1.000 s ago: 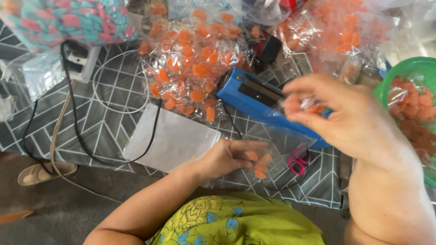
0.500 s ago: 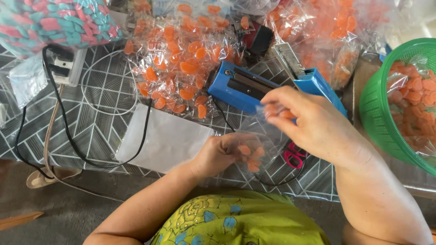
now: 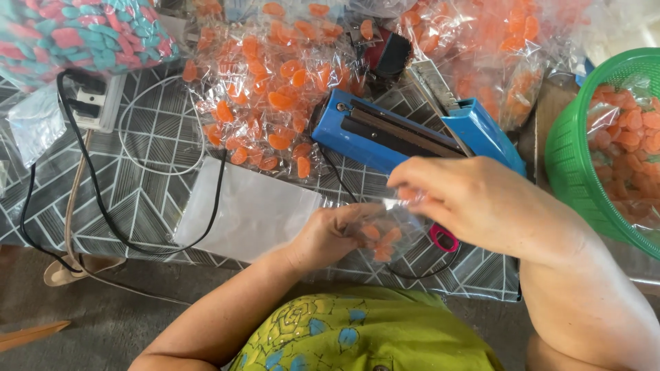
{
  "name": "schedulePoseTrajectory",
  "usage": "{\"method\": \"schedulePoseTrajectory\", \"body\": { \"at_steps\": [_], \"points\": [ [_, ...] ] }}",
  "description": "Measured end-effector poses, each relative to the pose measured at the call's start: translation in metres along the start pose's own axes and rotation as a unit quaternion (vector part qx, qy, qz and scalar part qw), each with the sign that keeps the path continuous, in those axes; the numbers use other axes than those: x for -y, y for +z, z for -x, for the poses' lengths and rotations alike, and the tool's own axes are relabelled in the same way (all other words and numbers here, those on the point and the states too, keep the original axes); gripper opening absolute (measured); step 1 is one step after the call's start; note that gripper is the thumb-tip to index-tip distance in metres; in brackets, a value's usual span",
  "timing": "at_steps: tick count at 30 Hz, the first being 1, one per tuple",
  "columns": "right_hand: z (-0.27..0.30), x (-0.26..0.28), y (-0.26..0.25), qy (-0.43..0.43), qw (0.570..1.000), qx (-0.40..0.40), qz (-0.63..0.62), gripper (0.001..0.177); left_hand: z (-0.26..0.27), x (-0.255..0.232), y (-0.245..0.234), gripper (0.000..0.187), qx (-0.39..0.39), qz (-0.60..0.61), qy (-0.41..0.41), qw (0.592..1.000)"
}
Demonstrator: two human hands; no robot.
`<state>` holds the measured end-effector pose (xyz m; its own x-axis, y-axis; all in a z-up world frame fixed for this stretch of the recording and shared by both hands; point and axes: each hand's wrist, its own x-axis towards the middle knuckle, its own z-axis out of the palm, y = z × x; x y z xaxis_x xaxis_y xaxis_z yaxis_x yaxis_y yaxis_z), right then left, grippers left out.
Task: Trimming plastic bags, filling them with small orange candies, and sealing them with a heat sealer.
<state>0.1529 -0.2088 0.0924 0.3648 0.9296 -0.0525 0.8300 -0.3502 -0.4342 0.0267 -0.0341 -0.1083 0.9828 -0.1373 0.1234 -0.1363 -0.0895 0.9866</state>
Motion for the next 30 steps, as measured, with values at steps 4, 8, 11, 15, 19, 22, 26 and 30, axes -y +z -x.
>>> {"method": "schedulePoseTrajectory", "body": {
  "at_steps": [4,8,11,15,19,22,26,30],
  "points": [
    [-0.003,0.001,0.001,0.074,0.984,0.155,-0.054,0.024,-0.004,-0.018,-0.003,0.058,0.016,0.071,-0.024,0.997],
    [-0.003,0.002,-0.001,0.031,0.995,0.052,-0.074,0.021,-0.003,-0.013,-0.003,0.056,0.035,0.075,-0.021,0.996],
    [-0.001,0.009,-0.011,0.14,0.985,-0.077,-0.062,0.022,-0.001,0.006,0.0,0.058,0.008,0.029,0.009,1.0],
    [0.012,-0.006,-0.009,0.073,0.988,-0.125,0.051,0.024,0.001,0.015,0.002,0.06,-0.007,-0.086,0.117,0.989],
    [0.011,-0.02,-0.003,0.01,0.998,-0.043,0.038,0.033,-0.002,0.003,0.002,0.066,0.027,-0.055,0.137,0.989],
    [0.011,-0.021,-0.003,-0.013,0.999,0.039,0.008,0.03,0.0,0.015,0.003,0.07,0.025,-0.086,0.116,0.989],
    [0.014,-0.02,-0.003,-0.006,0.99,0.138,-0.016,0.024,0.001,0.021,0.008,0.074,-0.007,-0.129,0.032,0.991],
    [0.011,-0.014,-0.006,0.025,0.991,0.128,-0.026,0.012,0.002,0.025,0.008,0.079,-0.003,-0.136,0.059,0.989]
  ]
}}
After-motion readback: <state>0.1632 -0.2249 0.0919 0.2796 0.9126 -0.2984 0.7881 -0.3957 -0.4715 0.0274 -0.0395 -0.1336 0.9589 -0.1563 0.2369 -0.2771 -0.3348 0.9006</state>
